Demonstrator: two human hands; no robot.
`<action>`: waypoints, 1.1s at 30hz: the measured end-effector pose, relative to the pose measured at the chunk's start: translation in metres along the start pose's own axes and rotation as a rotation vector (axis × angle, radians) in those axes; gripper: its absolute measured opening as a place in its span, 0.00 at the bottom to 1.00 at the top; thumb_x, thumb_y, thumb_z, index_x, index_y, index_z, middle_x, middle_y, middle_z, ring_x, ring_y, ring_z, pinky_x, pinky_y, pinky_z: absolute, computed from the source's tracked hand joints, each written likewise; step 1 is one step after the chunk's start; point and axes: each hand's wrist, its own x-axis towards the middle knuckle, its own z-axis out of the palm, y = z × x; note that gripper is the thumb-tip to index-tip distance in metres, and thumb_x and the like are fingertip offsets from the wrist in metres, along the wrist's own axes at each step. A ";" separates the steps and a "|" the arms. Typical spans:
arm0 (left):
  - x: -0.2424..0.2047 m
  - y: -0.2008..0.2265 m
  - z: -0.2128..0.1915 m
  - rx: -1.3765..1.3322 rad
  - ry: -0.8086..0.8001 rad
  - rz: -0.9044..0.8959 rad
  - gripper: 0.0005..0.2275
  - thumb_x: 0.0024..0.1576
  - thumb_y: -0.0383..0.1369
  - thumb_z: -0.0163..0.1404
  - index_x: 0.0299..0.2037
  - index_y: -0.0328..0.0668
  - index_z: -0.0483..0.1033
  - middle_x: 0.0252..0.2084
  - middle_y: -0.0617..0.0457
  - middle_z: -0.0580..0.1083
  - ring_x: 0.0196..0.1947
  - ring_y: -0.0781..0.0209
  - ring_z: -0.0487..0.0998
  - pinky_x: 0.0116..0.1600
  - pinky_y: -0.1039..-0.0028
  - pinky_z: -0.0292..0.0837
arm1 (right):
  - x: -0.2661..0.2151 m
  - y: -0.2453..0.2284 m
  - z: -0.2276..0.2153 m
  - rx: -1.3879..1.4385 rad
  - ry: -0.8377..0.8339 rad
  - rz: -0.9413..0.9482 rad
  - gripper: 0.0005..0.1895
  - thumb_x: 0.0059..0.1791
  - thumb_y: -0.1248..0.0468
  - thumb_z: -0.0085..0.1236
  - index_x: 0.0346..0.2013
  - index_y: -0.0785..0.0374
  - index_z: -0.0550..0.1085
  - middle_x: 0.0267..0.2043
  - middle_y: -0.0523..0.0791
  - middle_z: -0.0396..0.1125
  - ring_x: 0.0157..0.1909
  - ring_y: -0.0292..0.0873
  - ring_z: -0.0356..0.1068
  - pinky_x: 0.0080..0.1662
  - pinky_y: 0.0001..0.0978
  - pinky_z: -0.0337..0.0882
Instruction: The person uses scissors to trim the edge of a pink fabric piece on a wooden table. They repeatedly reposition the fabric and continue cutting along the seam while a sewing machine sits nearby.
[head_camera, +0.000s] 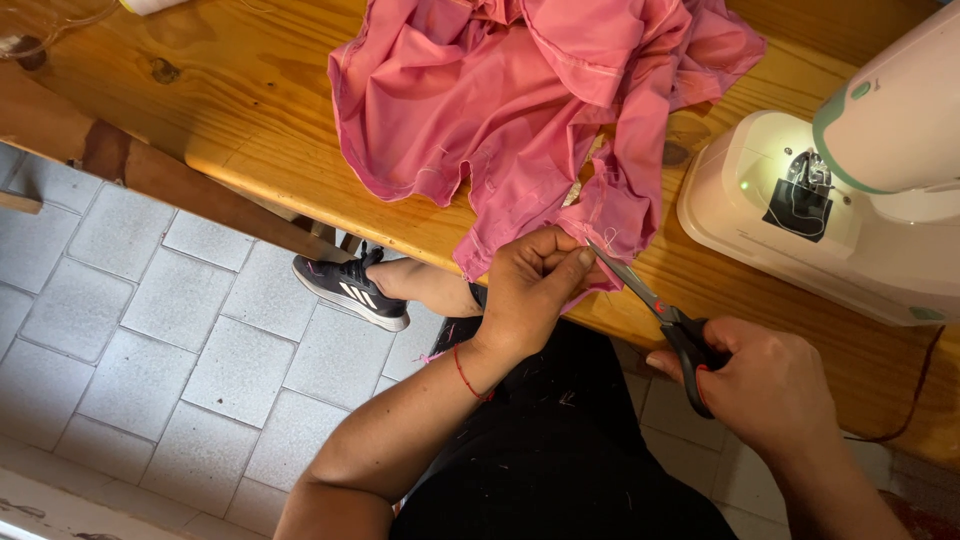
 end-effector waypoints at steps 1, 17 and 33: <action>-0.001 0.000 0.000 0.000 0.000 0.002 0.04 0.76 0.23 0.56 0.51 0.28 0.83 0.46 0.34 0.88 0.47 0.51 0.93 0.59 0.64 0.95 | 0.000 0.000 -0.001 0.000 0.001 -0.001 0.37 0.42 0.22 0.77 0.27 0.51 0.81 0.27 0.46 0.78 0.44 0.61 0.81 0.48 0.56 0.74; 0.000 -0.002 -0.001 -0.033 0.156 -0.018 0.05 0.72 0.27 0.64 0.52 0.33 0.89 0.42 0.46 0.89 0.44 0.57 0.94 0.51 0.70 0.95 | -0.004 0.011 0.004 -0.003 0.009 0.011 0.35 0.42 0.22 0.76 0.29 0.49 0.83 0.25 0.43 0.77 0.38 0.54 0.80 0.47 0.50 0.74; -0.011 -0.001 0.003 0.052 0.089 0.038 0.05 0.72 0.28 0.63 0.50 0.31 0.87 0.44 0.42 0.89 0.43 0.58 0.93 0.49 0.75 0.94 | 0.002 0.018 0.012 -0.019 0.161 -0.165 0.37 0.44 0.22 0.75 0.27 0.52 0.76 0.26 0.45 0.75 0.38 0.60 0.78 0.43 0.59 0.72</action>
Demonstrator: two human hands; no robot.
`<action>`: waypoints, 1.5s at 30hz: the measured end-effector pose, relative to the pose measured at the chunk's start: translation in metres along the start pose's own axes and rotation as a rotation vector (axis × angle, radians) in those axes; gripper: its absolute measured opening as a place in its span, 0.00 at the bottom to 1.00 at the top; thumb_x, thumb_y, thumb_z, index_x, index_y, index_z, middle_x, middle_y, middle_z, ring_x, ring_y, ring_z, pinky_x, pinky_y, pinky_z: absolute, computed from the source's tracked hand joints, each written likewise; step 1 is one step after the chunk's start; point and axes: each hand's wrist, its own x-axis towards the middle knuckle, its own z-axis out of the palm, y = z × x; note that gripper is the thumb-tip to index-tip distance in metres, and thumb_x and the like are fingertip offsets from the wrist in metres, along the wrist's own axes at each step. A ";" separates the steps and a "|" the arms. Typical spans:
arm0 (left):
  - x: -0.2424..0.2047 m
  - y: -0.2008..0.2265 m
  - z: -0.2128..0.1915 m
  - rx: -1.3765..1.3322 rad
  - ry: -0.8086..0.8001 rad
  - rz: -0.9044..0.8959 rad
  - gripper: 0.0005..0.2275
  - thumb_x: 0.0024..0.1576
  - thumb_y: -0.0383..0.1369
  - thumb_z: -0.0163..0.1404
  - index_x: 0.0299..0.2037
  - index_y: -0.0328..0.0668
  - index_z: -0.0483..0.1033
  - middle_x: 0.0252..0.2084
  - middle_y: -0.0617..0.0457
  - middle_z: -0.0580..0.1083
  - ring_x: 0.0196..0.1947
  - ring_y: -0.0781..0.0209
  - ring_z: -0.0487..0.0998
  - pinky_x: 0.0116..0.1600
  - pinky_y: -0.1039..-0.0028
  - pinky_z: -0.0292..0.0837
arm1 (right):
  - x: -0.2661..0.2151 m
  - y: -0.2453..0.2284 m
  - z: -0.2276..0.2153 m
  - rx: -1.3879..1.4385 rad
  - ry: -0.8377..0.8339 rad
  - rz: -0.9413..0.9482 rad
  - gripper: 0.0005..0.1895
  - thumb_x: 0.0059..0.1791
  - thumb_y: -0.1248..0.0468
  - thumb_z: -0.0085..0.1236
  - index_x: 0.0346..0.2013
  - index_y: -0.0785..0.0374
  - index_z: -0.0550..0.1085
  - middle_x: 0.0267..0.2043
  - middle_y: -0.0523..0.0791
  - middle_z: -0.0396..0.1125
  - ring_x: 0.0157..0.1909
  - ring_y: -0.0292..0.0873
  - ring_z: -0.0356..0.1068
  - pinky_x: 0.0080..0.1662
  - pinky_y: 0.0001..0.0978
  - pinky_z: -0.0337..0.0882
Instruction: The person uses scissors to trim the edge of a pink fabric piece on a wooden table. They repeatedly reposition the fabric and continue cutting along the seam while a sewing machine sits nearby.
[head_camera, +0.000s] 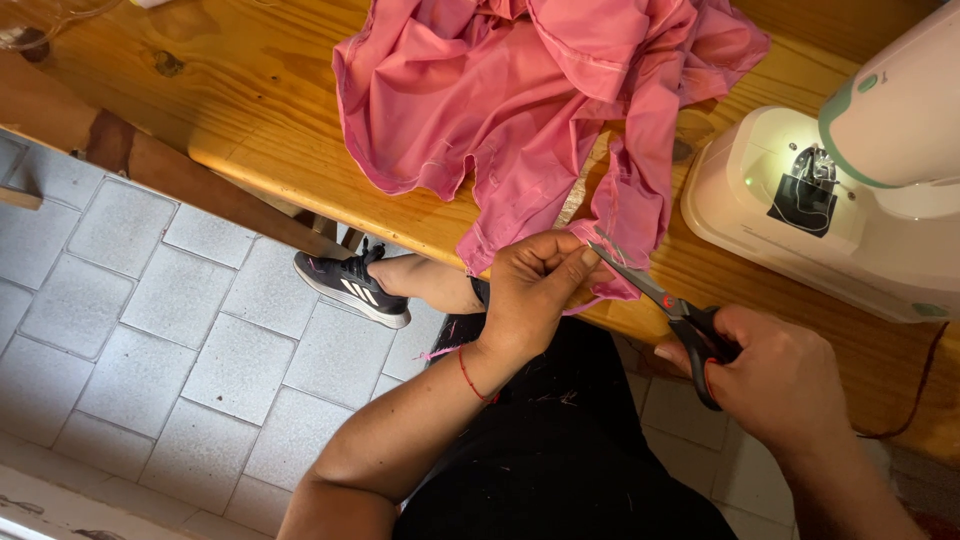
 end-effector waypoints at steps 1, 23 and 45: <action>0.000 -0.002 -0.001 0.000 0.001 0.000 0.05 0.72 0.28 0.63 0.50 0.31 0.87 0.44 0.42 0.89 0.43 0.58 0.93 0.49 0.75 0.94 | 0.000 0.001 0.001 0.000 0.000 -0.001 0.37 0.44 0.22 0.75 0.27 0.52 0.76 0.26 0.45 0.75 0.38 0.60 0.78 0.43 0.59 0.72; -0.005 0.014 0.003 0.255 -0.005 0.129 0.06 0.73 0.29 0.62 0.43 0.40 0.87 0.38 0.57 0.86 0.38 0.73 0.82 0.45 0.81 0.79 | 0.010 0.001 0.002 -0.018 0.035 -0.073 0.36 0.44 0.21 0.75 0.31 0.50 0.79 0.29 0.44 0.78 0.39 0.60 0.80 0.42 0.58 0.73; 0.013 0.001 -0.019 0.080 0.112 0.305 0.04 0.78 0.32 0.57 0.57 0.46 0.83 0.47 0.64 0.83 0.46 0.76 0.79 0.57 0.80 0.76 | 0.001 0.006 -0.020 0.132 -0.084 0.315 0.32 0.42 0.28 0.83 0.34 0.52 0.87 0.27 0.43 0.77 0.34 0.48 0.75 0.47 0.43 0.71</action>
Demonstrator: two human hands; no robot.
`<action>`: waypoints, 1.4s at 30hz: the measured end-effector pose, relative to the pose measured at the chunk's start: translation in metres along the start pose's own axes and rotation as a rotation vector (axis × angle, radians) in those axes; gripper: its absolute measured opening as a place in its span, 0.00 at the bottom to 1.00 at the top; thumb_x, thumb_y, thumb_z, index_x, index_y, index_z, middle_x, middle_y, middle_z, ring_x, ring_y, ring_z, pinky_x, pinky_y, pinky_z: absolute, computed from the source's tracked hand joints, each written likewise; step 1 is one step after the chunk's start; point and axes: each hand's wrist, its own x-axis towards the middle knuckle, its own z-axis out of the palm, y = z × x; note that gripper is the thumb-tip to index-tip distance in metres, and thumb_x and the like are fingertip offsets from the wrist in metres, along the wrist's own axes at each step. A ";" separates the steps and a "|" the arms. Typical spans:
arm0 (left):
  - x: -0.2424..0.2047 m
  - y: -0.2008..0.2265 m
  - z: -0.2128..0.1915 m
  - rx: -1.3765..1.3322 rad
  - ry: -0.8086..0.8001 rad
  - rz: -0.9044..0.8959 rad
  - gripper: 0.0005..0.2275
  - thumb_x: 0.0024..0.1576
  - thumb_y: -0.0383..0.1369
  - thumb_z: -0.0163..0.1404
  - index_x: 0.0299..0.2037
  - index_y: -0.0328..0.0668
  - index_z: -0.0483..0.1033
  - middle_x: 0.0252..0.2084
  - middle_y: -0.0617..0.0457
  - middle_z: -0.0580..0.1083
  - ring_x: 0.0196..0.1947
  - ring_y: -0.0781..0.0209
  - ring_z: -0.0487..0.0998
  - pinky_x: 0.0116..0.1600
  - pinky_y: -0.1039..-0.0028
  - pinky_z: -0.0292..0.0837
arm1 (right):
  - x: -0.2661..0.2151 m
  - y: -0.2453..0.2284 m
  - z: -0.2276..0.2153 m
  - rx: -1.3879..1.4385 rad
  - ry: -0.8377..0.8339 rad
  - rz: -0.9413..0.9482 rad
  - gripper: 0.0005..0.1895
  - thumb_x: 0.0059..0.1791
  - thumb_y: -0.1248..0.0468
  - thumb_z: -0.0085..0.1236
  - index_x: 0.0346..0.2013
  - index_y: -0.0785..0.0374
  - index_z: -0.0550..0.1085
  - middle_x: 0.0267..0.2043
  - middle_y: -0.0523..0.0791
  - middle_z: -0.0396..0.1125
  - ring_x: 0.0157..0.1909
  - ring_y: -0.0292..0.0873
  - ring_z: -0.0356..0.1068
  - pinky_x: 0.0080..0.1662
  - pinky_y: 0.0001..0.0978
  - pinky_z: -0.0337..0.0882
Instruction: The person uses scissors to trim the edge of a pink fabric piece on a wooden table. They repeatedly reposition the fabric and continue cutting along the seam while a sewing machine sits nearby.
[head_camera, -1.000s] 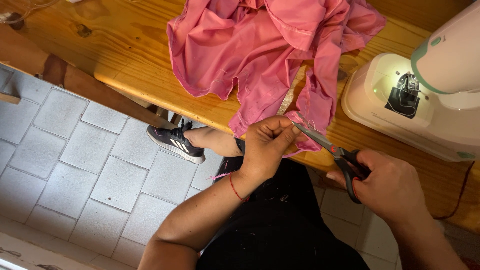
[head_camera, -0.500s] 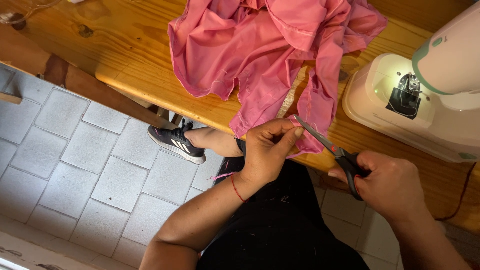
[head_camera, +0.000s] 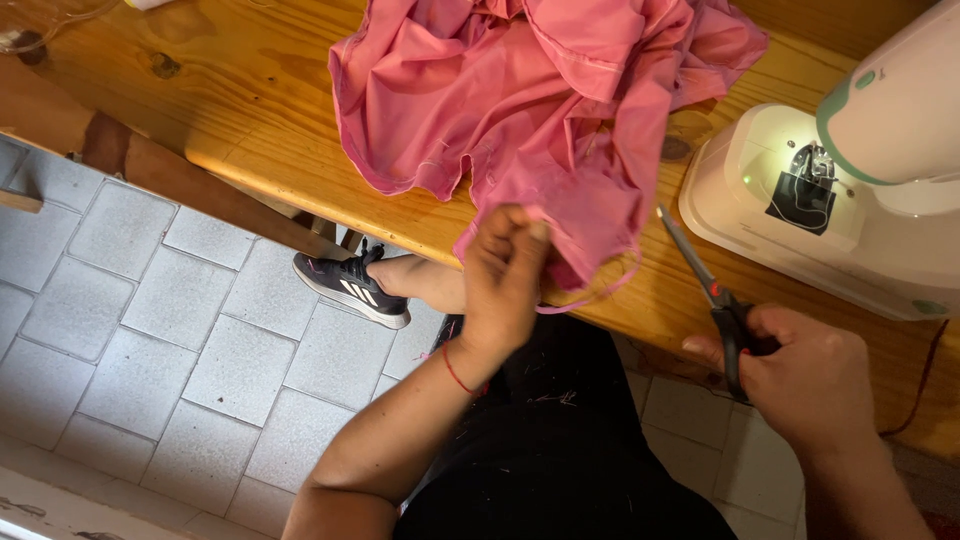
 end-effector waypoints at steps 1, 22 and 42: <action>0.007 0.003 -0.005 0.000 -0.003 -0.002 0.04 0.78 0.32 0.57 0.57 0.46 0.83 0.47 0.64 0.83 0.46 0.76 0.79 0.57 0.80 0.76 | 0.000 0.005 0.000 0.001 0.000 0.004 0.32 0.42 0.28 0.83 0.34 0.52 0.87 0.27 0.43 0.77 0.34 0.48 0.75 0.47 0.43 0.71; 0.029 0.042 -0.028 0.046 0.094 0.146 0.10 0.77 0.31 0.55 0.64 0.37 0.81 0.57 0.52 0.85 0.59 0.66 0.83 0.70 0.73 0.78 | 0.032 0.120 0.022 -0.513 0.364 -0.347 0.33 0.54 0.46 0.72 0.76 0.37 0.85 0.65 0.36 0.87 0.65 0.42 0.88 0.63 0.39 0.86; 0.063 0.093 -0.103 1.766 0.018 0.454 0.43 0.56 0.29 0.62 0.87 0.47 0.64 0.82 0.39 0.73 0.81 0.33 0.72 0.74 0.42 0.75 | 0.059 -0.118 -0.018 -0.118 0.422 -0.948 0.38 0.53 0.71 0.66 0.80 0.57 0.82 0.55 0.58 0.81 0.47 0.73 0.80 0.54 0.67 0.82</action>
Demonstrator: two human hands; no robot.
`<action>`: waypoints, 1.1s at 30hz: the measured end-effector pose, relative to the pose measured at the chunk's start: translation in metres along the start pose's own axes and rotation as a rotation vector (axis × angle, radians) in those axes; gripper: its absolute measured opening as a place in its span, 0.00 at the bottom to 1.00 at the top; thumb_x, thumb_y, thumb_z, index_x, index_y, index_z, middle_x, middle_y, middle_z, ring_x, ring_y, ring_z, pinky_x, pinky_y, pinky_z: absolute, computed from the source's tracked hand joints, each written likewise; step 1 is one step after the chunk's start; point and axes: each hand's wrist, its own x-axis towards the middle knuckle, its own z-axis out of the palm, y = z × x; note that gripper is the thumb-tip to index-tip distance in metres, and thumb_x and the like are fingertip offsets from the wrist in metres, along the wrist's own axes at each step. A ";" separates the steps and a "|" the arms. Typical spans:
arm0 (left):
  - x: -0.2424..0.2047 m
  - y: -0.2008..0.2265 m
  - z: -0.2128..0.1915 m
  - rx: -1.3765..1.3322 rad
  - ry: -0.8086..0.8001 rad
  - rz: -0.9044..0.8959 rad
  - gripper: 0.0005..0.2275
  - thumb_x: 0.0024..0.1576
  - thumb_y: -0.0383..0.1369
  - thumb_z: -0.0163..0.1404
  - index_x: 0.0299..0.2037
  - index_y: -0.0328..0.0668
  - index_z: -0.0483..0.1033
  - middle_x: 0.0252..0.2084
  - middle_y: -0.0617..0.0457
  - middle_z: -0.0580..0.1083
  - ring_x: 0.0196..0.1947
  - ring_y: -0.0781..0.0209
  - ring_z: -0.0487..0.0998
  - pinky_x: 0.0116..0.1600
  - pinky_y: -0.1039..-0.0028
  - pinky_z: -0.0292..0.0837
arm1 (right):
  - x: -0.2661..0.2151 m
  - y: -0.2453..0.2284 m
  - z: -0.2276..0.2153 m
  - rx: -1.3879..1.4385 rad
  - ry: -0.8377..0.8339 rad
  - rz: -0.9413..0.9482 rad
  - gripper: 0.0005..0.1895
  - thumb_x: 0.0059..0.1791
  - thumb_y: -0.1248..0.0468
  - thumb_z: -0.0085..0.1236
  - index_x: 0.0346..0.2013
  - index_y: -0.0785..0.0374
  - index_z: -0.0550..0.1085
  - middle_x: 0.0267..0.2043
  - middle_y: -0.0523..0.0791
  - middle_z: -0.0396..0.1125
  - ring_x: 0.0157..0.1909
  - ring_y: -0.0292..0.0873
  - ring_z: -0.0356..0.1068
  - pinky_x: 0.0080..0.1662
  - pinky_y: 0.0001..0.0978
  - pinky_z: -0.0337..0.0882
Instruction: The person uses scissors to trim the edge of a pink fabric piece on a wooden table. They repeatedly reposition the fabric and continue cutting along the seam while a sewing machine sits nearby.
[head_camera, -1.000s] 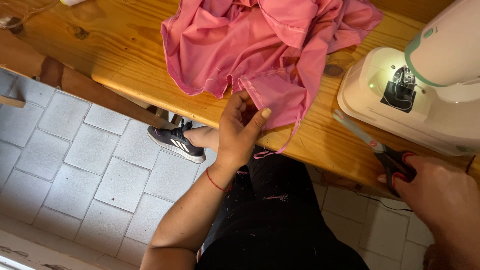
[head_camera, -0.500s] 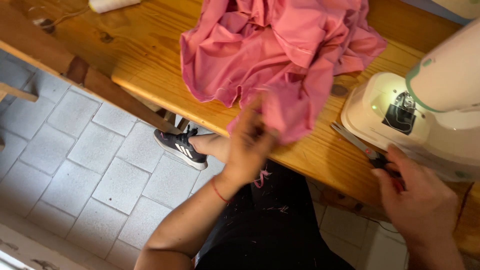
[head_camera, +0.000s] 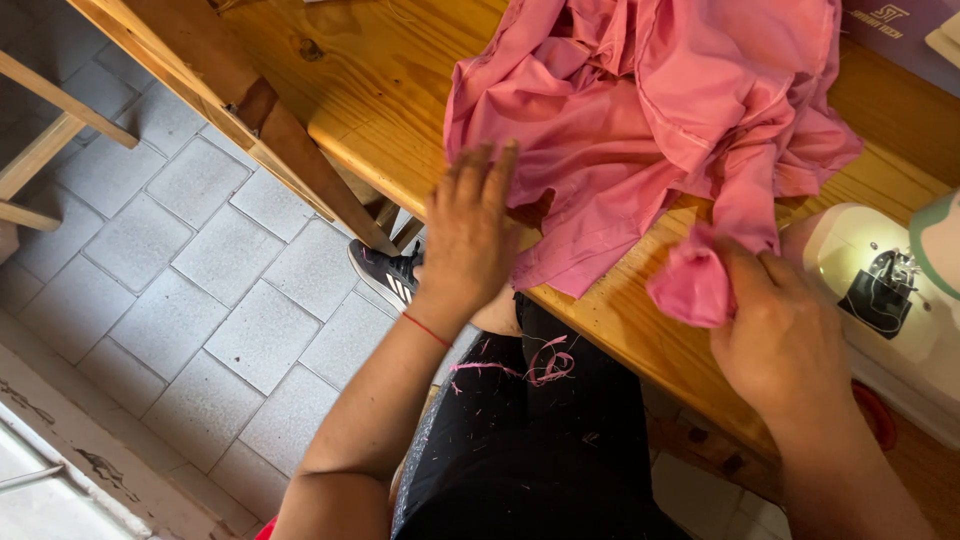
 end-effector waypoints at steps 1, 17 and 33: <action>0.002 -0.011 0.005 -0.001 -0.001 -0.001 0.43 0.56 0.29 0.62 0.87 0.47 0.64 0.82 0.39 0.73 0.81 0.33 0.72 0.74 0.42 0.75 | 0.011 -0.012 -0.003 0.000 -0.002 0.000 0.38 0.53 0.71 0.66 0.80 0.57 0.82 0.55 0.58 0.81 0.47 0.73 0.80 0.54 0.67 0.82; 0.031 -0.109 -0.001 -0.539 0.410 -0.381 0.21 0.61 0.19 0.46 0.53 0.53 0.90 0.50 0.53 0.88 0.50 0.50 0.89 0.60 0.61 0.82 | 0.077 0.003 0.047 -0.140 -0.302 0.210 0.19 0.51 0.57 0.61 0.57 0.40 0.82 0.55 0.42 0.80 0.54 0.57 0.85 0.58 0.68 0.83; 0.028 -0.066 -0.014 -0.434 0.356 -0.288 0.21 0.71 0.33 0.54 0.75 0.41 0.76 0.73 0.37 0.73 0.75 0.37 0.74 0.81 0.48 0.66 | 0.139 -0.003 0.023 -0.148 0.227 0.019 0.33 0.65 0.51 0.73 0.78 0.74 0.85 0.79 0.69 0.67 0.76 0.77 0.65 0.71 0.84 0.70</action>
